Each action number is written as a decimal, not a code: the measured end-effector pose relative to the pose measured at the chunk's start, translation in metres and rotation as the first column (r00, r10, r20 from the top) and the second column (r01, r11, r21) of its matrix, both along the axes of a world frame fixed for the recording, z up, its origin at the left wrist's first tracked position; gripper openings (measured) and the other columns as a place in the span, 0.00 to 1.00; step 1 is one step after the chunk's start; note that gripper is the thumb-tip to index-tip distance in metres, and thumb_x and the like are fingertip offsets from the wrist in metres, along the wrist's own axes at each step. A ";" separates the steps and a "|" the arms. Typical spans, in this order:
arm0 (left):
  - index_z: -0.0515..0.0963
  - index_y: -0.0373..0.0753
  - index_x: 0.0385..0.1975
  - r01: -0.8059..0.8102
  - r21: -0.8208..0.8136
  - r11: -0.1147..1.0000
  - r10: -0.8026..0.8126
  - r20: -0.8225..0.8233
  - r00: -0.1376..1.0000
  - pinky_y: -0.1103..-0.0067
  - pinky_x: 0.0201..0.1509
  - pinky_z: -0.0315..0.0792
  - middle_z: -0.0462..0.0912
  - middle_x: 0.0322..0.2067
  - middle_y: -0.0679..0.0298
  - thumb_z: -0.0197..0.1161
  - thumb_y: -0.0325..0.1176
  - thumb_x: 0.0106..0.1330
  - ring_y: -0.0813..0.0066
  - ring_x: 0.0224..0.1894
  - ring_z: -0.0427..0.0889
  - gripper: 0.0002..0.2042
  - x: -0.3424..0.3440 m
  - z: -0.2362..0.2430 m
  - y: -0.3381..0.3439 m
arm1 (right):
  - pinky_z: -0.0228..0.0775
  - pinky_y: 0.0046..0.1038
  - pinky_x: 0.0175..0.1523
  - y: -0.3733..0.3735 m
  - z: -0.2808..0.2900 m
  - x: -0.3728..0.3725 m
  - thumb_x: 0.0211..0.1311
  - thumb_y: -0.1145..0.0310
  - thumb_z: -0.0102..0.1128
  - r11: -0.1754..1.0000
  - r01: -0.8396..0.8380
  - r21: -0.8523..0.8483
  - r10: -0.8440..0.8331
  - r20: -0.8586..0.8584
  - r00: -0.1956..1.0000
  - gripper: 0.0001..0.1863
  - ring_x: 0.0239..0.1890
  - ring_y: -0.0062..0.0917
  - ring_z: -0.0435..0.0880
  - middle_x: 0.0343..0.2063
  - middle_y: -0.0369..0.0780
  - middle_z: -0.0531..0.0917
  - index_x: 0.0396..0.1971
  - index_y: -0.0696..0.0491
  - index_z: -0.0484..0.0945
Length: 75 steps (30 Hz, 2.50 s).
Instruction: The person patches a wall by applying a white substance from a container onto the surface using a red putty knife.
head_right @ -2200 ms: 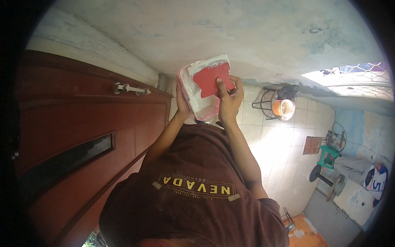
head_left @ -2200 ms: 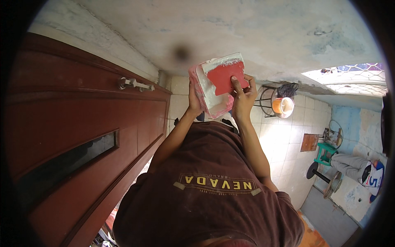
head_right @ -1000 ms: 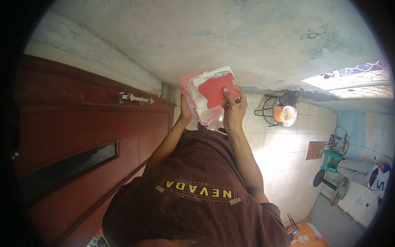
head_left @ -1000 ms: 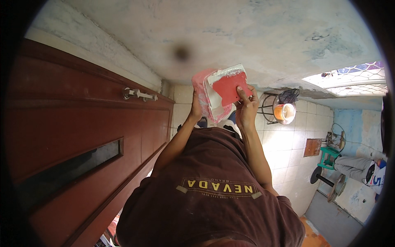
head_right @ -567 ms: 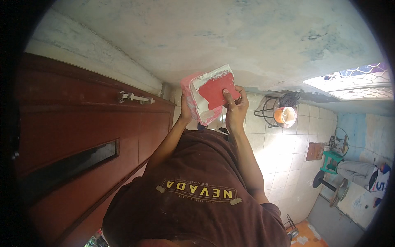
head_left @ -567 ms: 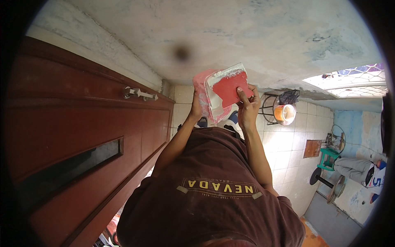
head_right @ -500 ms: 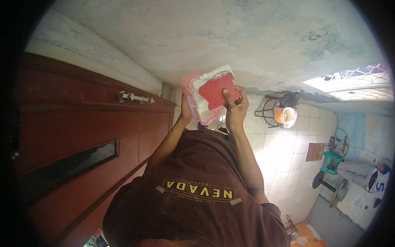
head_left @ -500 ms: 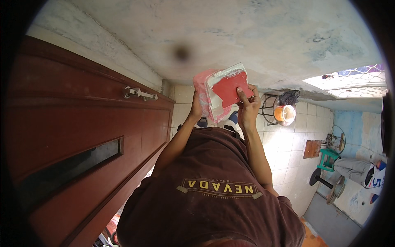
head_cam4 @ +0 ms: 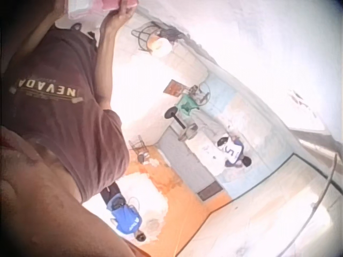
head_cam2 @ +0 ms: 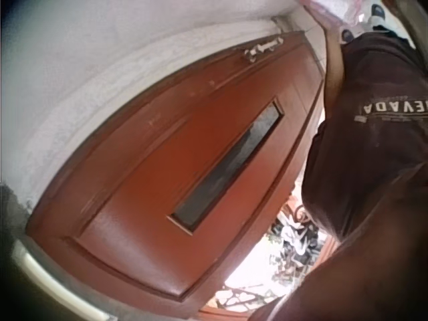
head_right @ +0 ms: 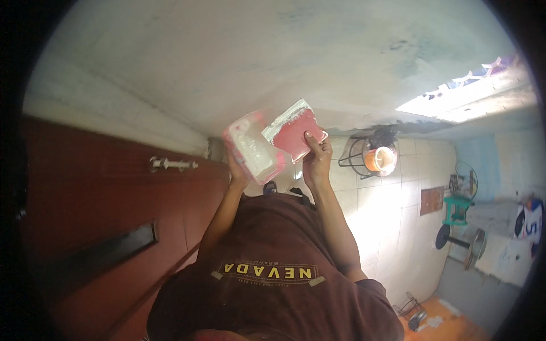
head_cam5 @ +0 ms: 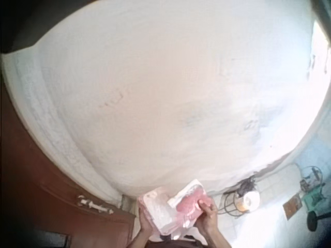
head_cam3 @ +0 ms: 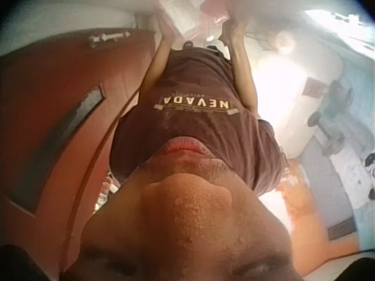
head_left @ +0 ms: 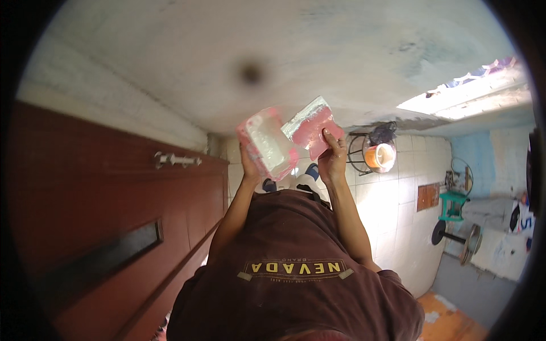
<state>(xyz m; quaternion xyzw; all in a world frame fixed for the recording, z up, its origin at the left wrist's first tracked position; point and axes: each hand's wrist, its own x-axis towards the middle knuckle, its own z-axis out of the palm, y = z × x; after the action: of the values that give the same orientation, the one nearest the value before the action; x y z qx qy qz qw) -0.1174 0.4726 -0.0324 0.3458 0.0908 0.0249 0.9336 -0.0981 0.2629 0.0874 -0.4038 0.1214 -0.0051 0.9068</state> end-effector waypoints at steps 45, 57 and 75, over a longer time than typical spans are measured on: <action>0.56 0.48 0.78 0.076 0.066 0.995 -0.075 -0.021 0.997 0.60 0.74 0.68 0.67 0.72 0.60 0.34 0.66 0.80 0.58 0.71 0.70 0.36 0.119 0.054 -0.351 | 0.78 0.37 0.49 -0.318 0.045 0.284 0.51 0.74 0.73 -0.167 0.733 -0.660 -0.323 0.739 0.591 0.41 0.44 0.42 0.84 0.54 0.46 0.86 0.70 0.48 0.75; 0.56 0.48 0.78 0.009 0.077 0.997 -0.009 0.002 1.000 0.60 0.74 0.69 0.66 0.72 0.61 0.35 0.65 0.80 0.59 0.72 0.69 0.35 0.123 0.050 -0.359 | 0.82 0.27 0.38 -0.434 0.069 0.267 0.70 0.72 0.65 0.197 0.811 -0.550 -0.641 0.554 0.531 0.15 0.32 0.23 0.89 0.39 0.48 0.91 0.51 0.64 0.85; 0.56 0.50 0.78 0.032 0.046 0.998 -0.033 0.012 0.999 0.58 0.75 0.68 0.65 0.73 0.63 0.33 0.66 0.80 0.59 0.73 0.68 0.36 0.126 0.046 -0.362 | 0.82 0.29 0.46 -0.423 0.077 0.257 0.68 0.78 0.61 0.231 0.736 -0.636 -0.530 0.552 0.644 0.28 0.47 0.26 0.91 0.55 0.45 0.88 0.69 0.54 0.75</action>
<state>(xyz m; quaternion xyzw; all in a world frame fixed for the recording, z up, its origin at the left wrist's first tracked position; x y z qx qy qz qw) 0.0086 0.1109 0.0136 0.3683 0.0786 0.0140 0.9263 0.1592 -0.1602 0.1646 -0.6872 0.1565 -0.4747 0.5272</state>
